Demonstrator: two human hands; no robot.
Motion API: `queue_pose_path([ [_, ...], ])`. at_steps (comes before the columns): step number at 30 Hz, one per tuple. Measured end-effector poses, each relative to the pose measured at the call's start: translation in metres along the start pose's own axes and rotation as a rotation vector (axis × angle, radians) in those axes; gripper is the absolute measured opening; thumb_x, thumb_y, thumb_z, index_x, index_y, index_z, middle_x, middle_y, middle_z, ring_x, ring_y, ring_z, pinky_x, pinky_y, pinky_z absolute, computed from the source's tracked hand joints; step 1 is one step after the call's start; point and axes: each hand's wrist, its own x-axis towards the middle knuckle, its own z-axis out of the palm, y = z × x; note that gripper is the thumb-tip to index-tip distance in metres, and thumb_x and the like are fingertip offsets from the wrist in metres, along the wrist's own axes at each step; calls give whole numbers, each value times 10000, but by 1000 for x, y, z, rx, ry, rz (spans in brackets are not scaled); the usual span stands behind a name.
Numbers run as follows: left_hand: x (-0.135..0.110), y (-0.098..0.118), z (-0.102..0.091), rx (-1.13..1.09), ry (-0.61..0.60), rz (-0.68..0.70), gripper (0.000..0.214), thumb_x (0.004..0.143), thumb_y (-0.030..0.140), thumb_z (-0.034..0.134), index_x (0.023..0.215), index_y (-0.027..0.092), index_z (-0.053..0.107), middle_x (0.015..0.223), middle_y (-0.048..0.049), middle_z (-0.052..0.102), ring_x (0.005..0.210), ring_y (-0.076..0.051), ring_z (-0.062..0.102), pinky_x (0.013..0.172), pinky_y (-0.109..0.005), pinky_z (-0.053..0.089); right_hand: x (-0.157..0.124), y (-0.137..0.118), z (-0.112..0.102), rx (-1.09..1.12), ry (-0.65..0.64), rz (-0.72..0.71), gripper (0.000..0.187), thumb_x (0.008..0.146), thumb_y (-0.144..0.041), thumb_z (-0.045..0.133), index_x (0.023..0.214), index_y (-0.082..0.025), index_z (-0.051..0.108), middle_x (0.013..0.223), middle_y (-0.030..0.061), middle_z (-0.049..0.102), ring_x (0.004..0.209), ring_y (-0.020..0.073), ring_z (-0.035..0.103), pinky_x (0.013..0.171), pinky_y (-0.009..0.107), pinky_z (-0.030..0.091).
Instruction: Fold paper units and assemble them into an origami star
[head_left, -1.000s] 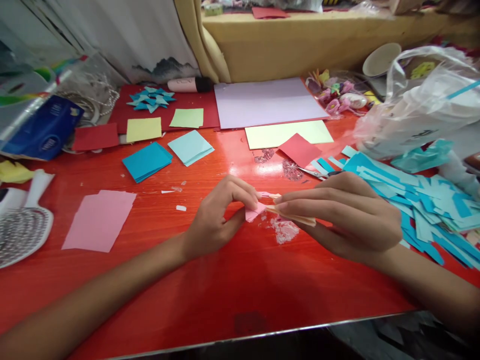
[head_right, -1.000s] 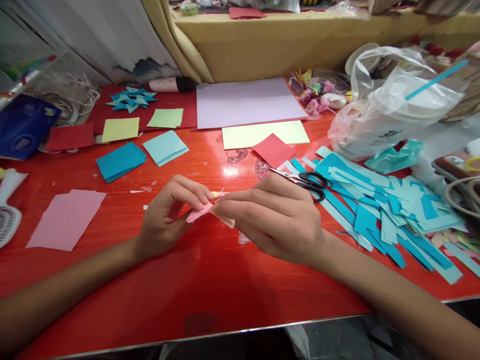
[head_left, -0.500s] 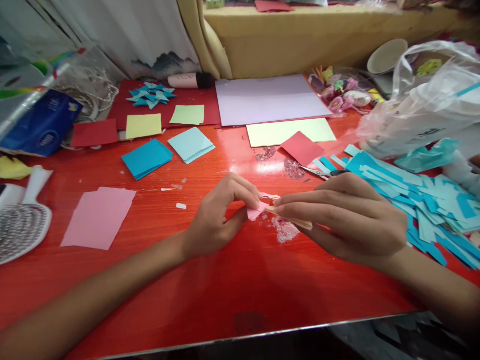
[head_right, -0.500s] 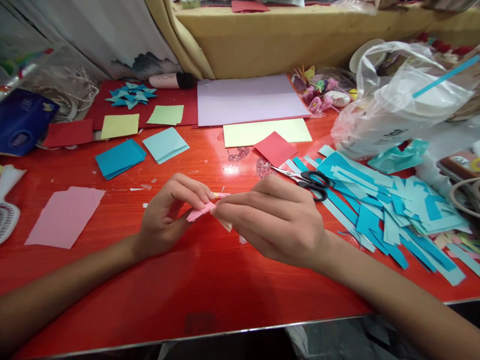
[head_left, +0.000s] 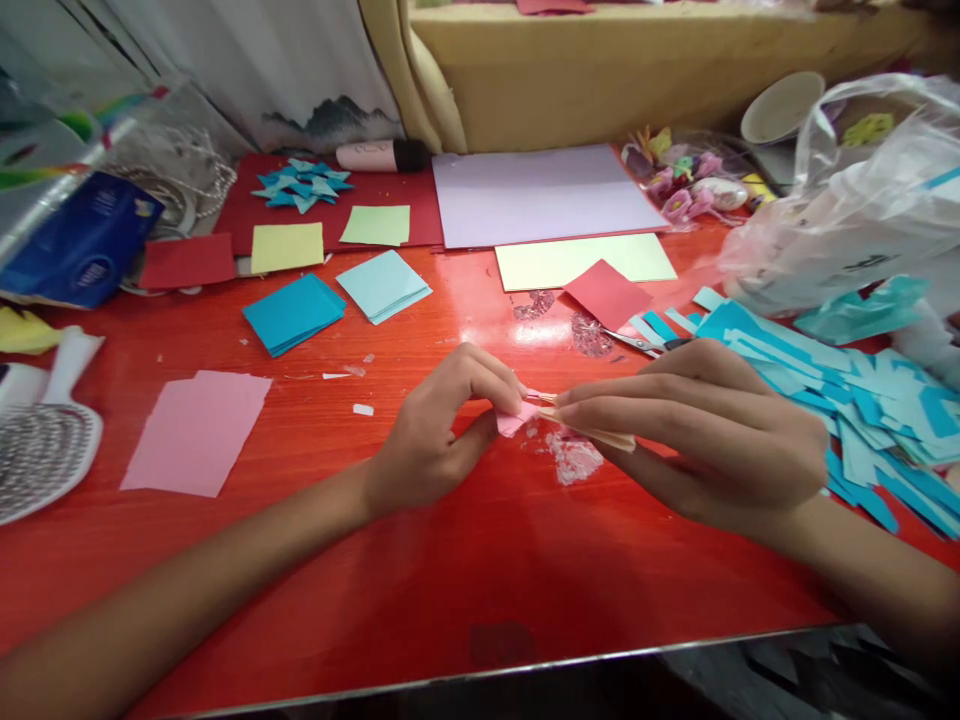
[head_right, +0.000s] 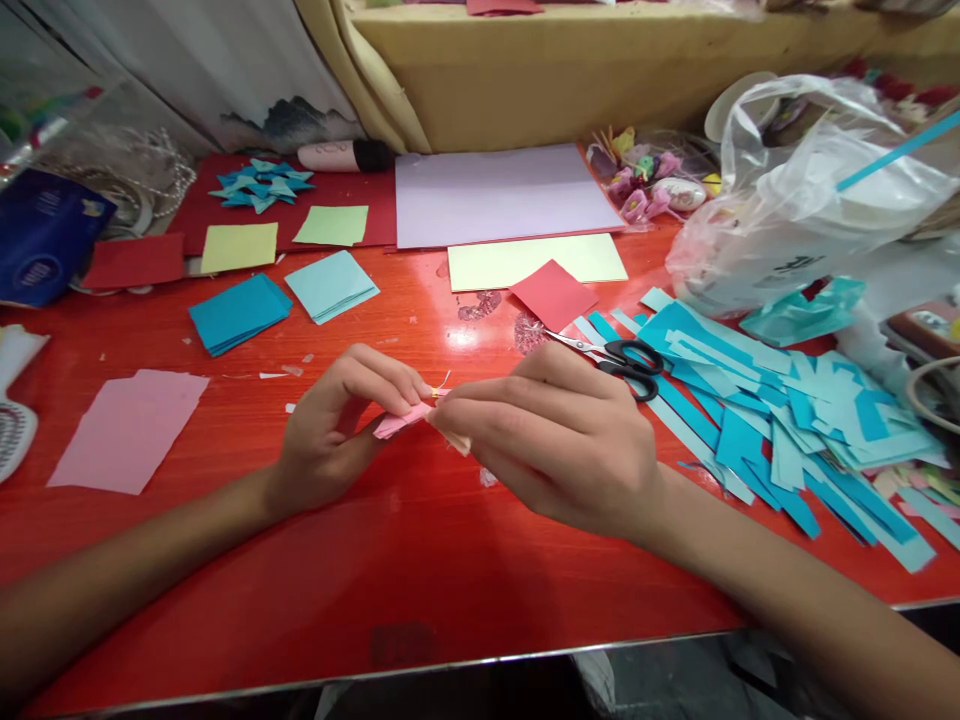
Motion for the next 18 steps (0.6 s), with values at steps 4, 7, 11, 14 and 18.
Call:
queue_pose_path([
  [4,0,0,0,-3,5,-2,126,826,46,515,862,165,532,866,-52,543,846,-166,587,739,-354,541,0,0,0,-20,3,-11,149,796,-83,620,881,-205,633,833,-9,734,606,103,564,591,257,489],
  [7,0,1,0,-1,6,4,129,822,41,516,862,162,533,864,-54,544,844,-166,587,733,-353,543,1,-1,-1,-20,-7,-8,147,805,-87,613,881,-212,630,837,-11,733,609,98,582,591,257,491],
  [11,0,0,-1,12,3,8,128,823,40,514,864,159,534,858,-56,547,843,-167,591,721,-348,546,1,-2,-1,-28,-3,0,156,811,-82,602,876,-222,629,828,-15,732,601,99,581,585,263,489],
  [14,1,1,0,23,5,8,115,829,54,517,860,164,531,849,-51,551,837,-162,593,717,-340,549,0,-2,0,-40,4,-7,150,815,-85,596,869,-220,631,820,-11,733,583,109,555,575,274,485],
  [18,1,2,1,32,7,-9,87,840,92,532,845,178,523,825,-37,555,819,-149,591,706,-321,556,0,-2,0,-28,-2,-19,136,825,-96,587,874,-215,633,835,-5,735,598,114,557,571,277,480],
])
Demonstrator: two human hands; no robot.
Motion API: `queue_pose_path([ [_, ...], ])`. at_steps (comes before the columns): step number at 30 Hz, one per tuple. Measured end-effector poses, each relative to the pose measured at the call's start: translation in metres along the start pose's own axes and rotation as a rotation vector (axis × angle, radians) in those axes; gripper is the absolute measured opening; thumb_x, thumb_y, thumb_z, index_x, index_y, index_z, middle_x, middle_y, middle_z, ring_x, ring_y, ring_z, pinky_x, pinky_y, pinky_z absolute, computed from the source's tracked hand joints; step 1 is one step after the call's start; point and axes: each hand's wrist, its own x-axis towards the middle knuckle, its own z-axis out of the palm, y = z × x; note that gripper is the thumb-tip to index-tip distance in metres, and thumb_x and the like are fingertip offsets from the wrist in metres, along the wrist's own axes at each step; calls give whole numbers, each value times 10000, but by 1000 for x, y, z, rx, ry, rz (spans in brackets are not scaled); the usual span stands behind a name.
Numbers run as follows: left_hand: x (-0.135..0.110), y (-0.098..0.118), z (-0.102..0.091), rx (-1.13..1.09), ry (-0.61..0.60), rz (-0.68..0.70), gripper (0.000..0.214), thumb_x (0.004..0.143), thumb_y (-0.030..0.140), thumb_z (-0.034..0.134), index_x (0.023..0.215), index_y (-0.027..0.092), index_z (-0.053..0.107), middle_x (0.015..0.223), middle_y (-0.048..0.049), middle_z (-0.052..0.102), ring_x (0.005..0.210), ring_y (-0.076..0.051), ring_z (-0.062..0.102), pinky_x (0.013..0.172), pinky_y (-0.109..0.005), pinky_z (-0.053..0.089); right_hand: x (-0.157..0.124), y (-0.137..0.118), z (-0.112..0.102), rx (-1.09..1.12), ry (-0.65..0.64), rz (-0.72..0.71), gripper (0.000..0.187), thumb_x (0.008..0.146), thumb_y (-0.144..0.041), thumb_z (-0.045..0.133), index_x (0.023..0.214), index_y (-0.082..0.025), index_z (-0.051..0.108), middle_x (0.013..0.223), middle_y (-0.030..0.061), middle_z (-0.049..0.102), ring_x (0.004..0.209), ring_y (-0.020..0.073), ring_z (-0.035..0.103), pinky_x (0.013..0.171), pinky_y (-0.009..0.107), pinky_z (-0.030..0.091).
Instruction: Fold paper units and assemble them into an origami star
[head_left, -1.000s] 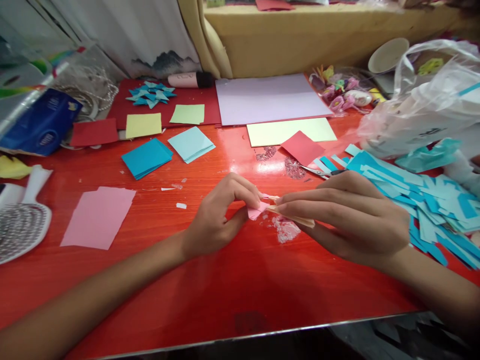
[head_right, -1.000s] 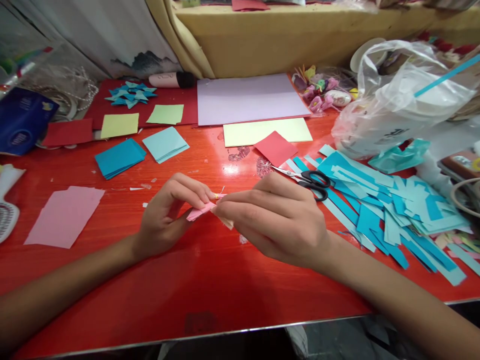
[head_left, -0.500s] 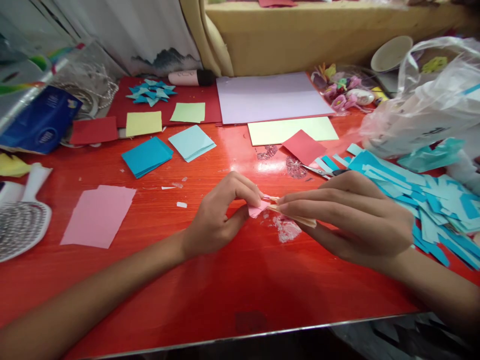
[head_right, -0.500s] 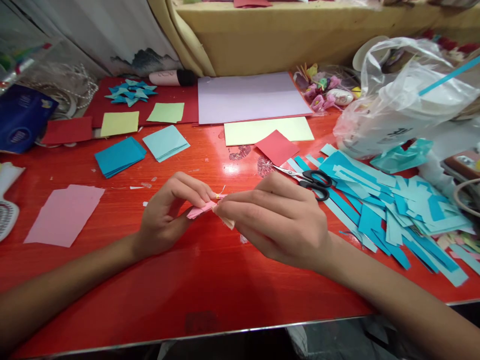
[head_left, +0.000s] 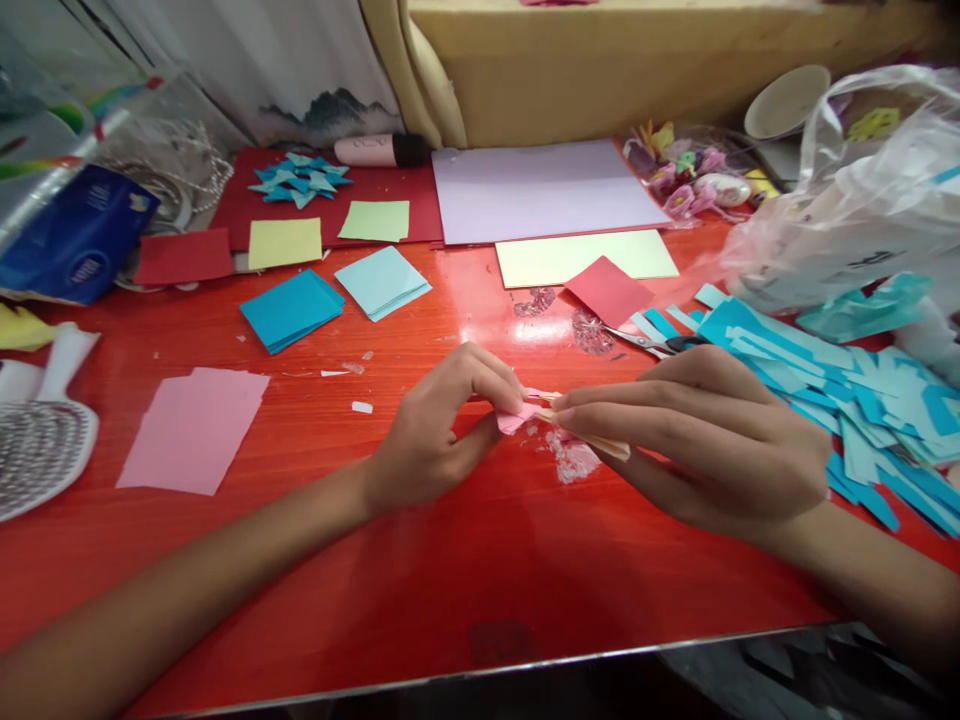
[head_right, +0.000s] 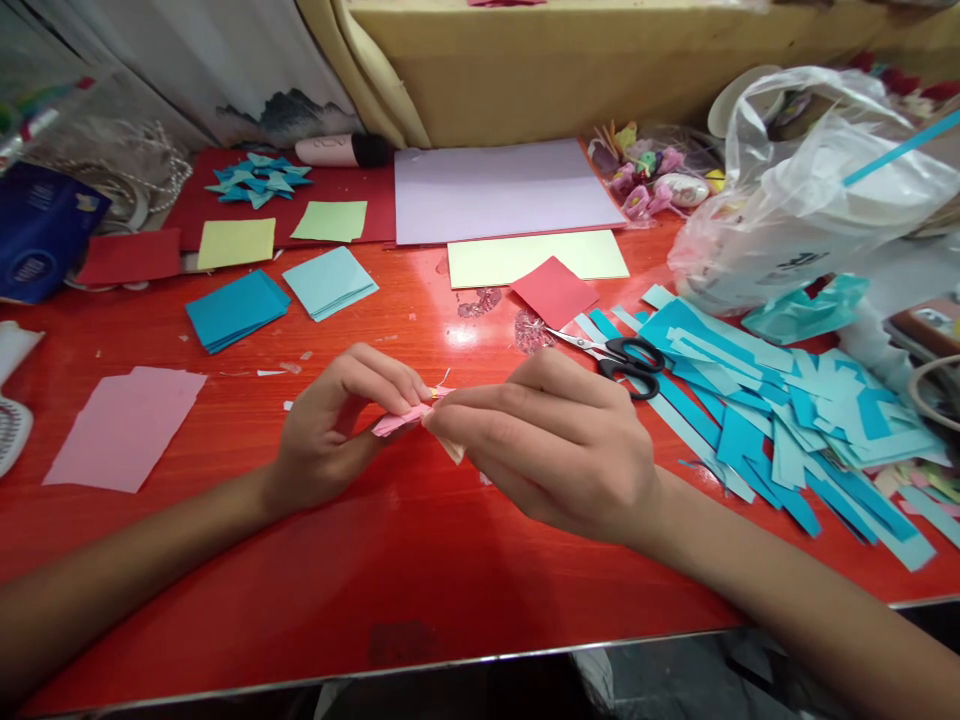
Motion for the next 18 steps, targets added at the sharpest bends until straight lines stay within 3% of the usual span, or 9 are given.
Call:
queue_pose_path([
  [18,-1,0,0,14,4,-26,101,822,75,556,830,173,535,819,-37,572,801,-149,602,696,-325,558,0,0,-1,31,-46,3,206,869,-67,499,877,-213,644,849,-15,736,653,98,588,609,252,484],
])
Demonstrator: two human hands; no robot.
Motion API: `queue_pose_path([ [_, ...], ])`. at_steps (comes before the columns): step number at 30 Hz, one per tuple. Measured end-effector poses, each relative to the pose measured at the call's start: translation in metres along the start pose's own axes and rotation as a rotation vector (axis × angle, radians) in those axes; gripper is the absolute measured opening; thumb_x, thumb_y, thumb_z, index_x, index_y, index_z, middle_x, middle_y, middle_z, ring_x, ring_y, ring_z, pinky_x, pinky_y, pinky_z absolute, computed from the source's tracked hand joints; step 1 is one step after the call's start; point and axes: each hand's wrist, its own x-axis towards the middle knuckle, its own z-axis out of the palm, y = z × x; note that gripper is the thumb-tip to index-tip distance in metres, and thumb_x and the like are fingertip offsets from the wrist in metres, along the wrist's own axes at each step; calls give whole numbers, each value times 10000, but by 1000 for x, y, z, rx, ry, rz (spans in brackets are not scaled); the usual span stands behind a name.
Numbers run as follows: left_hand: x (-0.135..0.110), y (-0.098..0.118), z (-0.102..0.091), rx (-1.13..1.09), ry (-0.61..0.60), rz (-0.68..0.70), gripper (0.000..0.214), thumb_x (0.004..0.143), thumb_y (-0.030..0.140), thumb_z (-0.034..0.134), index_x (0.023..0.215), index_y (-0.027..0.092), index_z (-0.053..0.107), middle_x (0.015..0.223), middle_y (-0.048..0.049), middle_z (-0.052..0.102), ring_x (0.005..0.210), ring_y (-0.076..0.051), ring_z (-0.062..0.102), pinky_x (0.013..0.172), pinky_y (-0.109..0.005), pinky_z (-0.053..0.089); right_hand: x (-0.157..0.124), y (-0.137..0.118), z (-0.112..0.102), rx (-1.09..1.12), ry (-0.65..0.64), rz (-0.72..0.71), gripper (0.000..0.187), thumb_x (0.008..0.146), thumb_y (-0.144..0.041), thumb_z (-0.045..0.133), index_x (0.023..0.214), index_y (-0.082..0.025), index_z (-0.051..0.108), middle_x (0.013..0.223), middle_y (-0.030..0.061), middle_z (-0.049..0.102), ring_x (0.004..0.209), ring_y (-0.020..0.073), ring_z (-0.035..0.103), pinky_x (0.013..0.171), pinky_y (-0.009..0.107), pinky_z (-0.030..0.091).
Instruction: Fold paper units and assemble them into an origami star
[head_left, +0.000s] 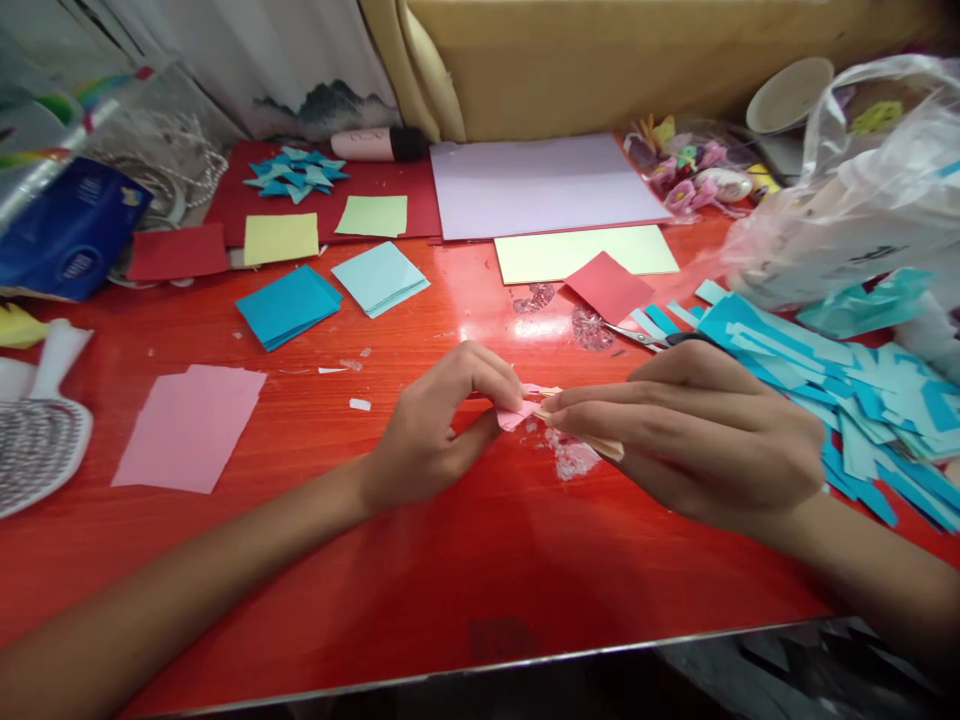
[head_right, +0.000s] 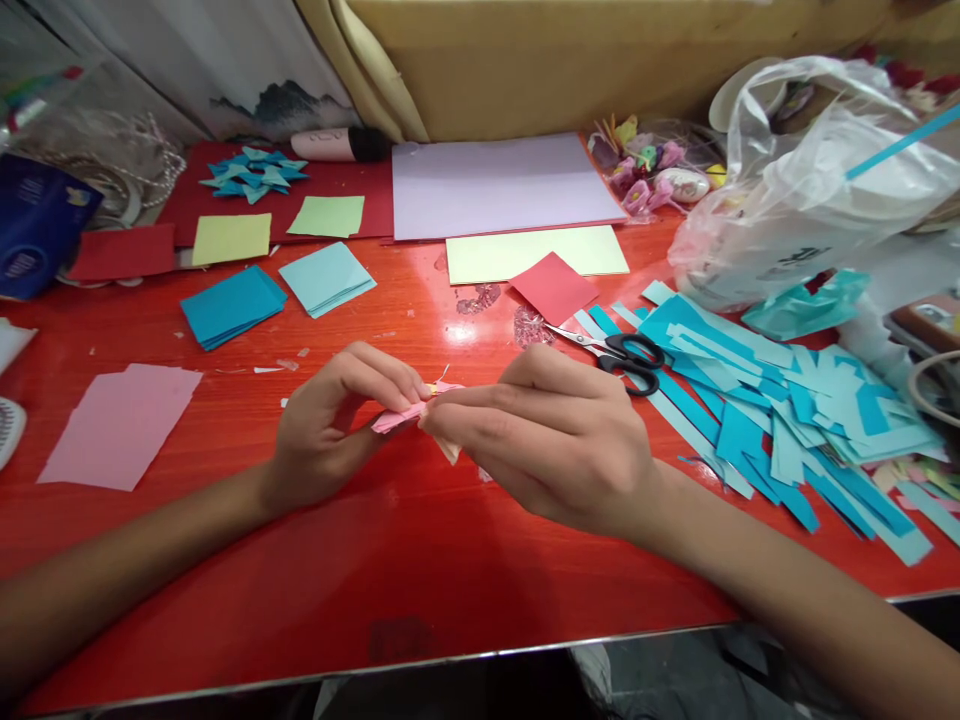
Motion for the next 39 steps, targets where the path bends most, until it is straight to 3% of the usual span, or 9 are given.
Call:
queue_pose_path([
  [15,1,1,0,52,-19,41,105,831,74,548,856,175,556,821,-33,590,809,-134,613,719,-296,570,0,0,0,28,-35,-39,207,842,-44,529,906,-200,649,873,-13,737,684,92,615,642,236,496],
  [27,1,1,1,53,-17,61,90,842,82,532,847,170,550,812,-40,591,785,-127,609,680,-278,559,-3,-1,5,90,10,64,232,837,-47,519,910,-213,665,808,1,736,560,104,539,559,231,491],
  [35,1,0,1,42,5,-21,66,834,106,562,841,171,565,826,-42,601,787,-137,618,704,-298,563,-3,6,7,43,37,39,210,801,-69,582,906,-230,669,760,-25,730,526,103,519,537,231,477],
  [39,1,-1,1,50,28,-59,34,836,138,574,841,172,572,828,-39,605,783,-136,617,706,-296,564,-3,5,9,57,19,93,211,796,-56,587,903,-223,660,820,-17,734,568,102,550,565,226,494],
])
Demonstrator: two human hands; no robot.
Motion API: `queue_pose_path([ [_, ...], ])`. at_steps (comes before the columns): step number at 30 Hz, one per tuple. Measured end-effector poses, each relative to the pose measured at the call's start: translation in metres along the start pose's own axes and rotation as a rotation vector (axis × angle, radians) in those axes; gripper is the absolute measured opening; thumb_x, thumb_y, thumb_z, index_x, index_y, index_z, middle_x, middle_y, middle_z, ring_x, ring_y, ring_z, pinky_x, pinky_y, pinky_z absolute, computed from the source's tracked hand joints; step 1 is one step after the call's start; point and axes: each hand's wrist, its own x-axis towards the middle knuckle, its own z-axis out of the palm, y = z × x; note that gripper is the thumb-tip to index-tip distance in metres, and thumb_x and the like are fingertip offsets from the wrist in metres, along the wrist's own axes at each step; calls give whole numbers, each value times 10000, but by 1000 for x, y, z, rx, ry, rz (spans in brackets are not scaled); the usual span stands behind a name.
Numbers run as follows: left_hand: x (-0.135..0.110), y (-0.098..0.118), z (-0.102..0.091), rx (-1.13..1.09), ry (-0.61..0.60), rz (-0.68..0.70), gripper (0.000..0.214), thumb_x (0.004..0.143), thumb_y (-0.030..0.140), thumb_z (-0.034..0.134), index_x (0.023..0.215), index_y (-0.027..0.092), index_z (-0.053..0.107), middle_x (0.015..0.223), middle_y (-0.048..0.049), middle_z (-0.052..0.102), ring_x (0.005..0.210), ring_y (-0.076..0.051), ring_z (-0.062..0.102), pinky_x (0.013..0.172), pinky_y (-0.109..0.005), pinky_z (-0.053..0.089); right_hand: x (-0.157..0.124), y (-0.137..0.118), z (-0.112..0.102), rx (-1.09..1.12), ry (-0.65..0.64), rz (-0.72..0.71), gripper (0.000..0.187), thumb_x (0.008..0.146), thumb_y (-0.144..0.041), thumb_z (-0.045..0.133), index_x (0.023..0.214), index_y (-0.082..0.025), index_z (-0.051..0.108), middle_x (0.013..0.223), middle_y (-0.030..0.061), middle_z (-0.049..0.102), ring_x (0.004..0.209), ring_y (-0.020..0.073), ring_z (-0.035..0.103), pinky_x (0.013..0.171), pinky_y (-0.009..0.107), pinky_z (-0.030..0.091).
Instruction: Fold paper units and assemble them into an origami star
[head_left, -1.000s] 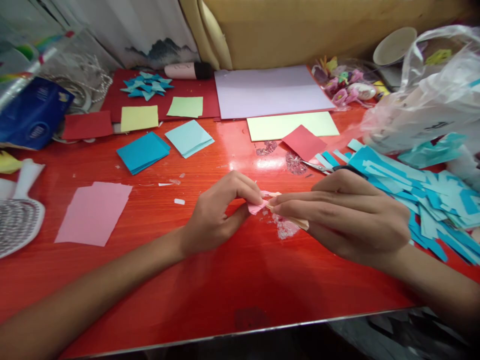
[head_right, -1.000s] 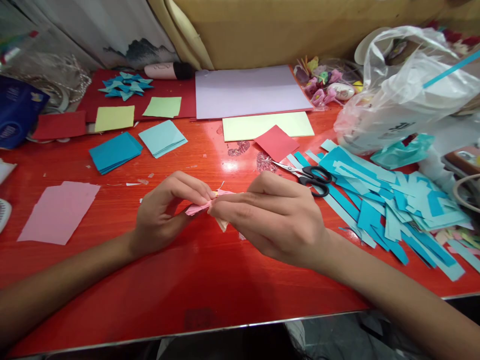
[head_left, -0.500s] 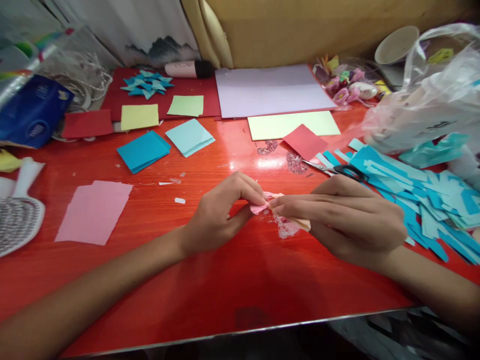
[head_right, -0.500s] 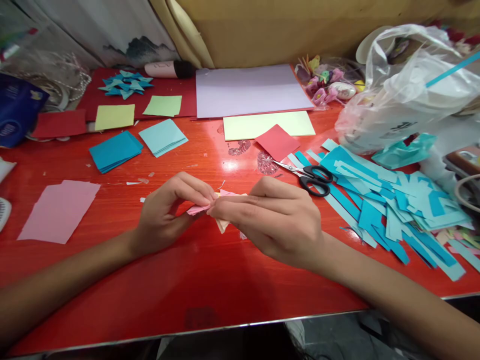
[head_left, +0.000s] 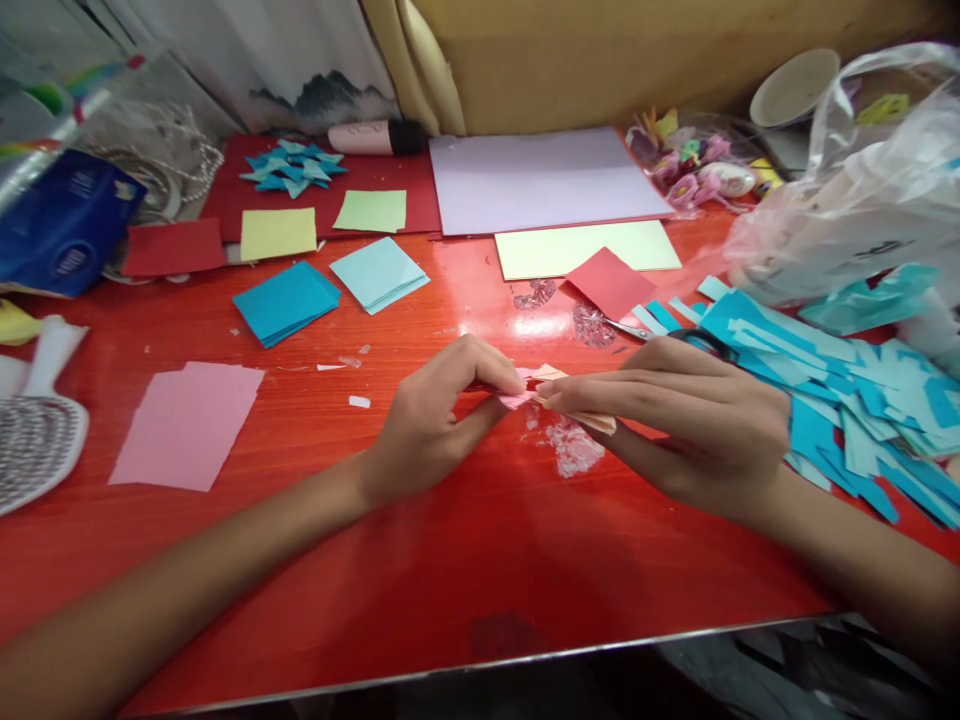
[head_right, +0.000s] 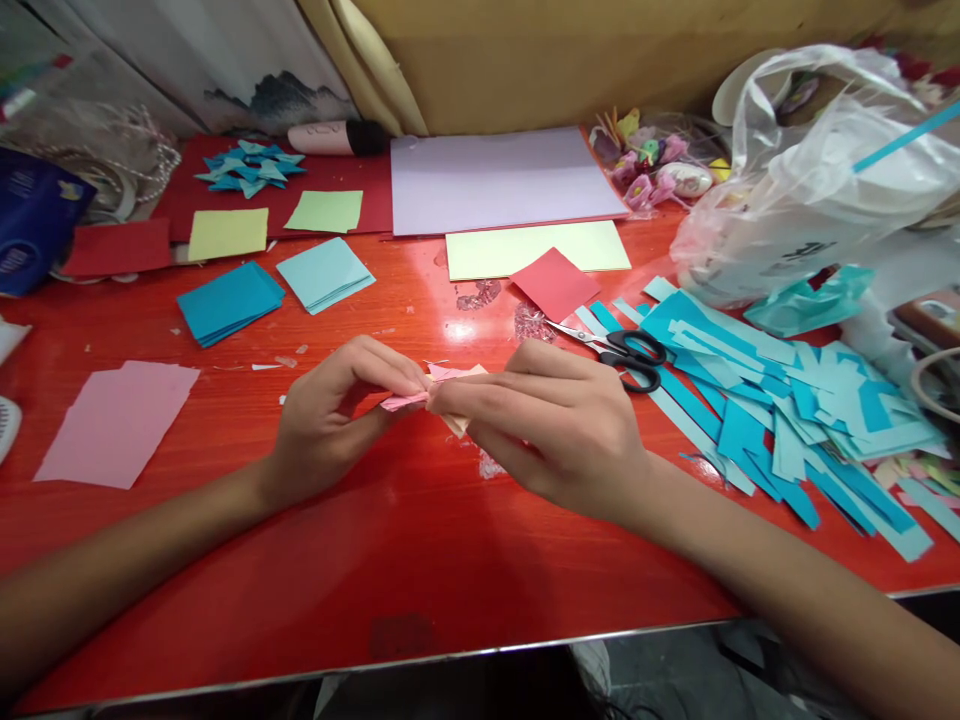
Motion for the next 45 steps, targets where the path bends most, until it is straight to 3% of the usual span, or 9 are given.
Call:
queue_pose_path([
  [5,-1,1,0,23,-4,18,35,837,141,572,841,176,568,828,-40,614,785,-138,619,699,-294,566,-3,-4,3,61,4,58,242,776,-14,591,905,-206,660,822,-3,735,556,95,562,559,217,502],
  [11,-1,0,0,41,-13,67,77,822,91,574,837,163,554,818,-40,605,776,-130,617,671,-270,553,-9,-6,11,122,130,85,271,773,-10,576,925,-214,669,731,-9,725,510,95,557,465,209,464],
  [27,1,-3,1,121,-23,131,72,826,87,568,830,157,550,797,-40,611,766,-119,607,680,-251,531,-8,-8,11,99,84,61,254,779,-16,572,923,-203,666,673,-12,707,480,89,533,458,207,449],
  [31,1,-3,1,126,-3,114,64,832,107,567,820,169,556,790,-29,614,747,-114,606,655,-240,525,-4,-6,7,-5,32,35,257,781,-25,576,912,-227,666,728,-26,721,474,80,537,471,205,455],
  [35,0,-4,1,127,-5,124,67,827,98,570,821,163,559,786,-32,616,746,-116,607,651,-241,525,-3,-5,6,-82,27,2,243,770,-24,592,893,-218,669,619,-43,686,449,76,520,461,200,436],
  [39,0,-2,1,124,-5,115,51,829,109,571,821,159,563,792,-36,623,755,-123,613,665,-253,532,-4,-7,8,19,35,78,242,782,-14,581,879,-215,673,627,-36,684,484,75,544,485,197,443],
  [45,2,5,-1,145,-12,52,84,828,153,588,911,151,577,850,-45,638,797,-119,623,704,-234,537,-5,-4,9,347,70,383,96,803,-138,635,854,-204,682,799,2,719,620,111,626,513,231,475],
])
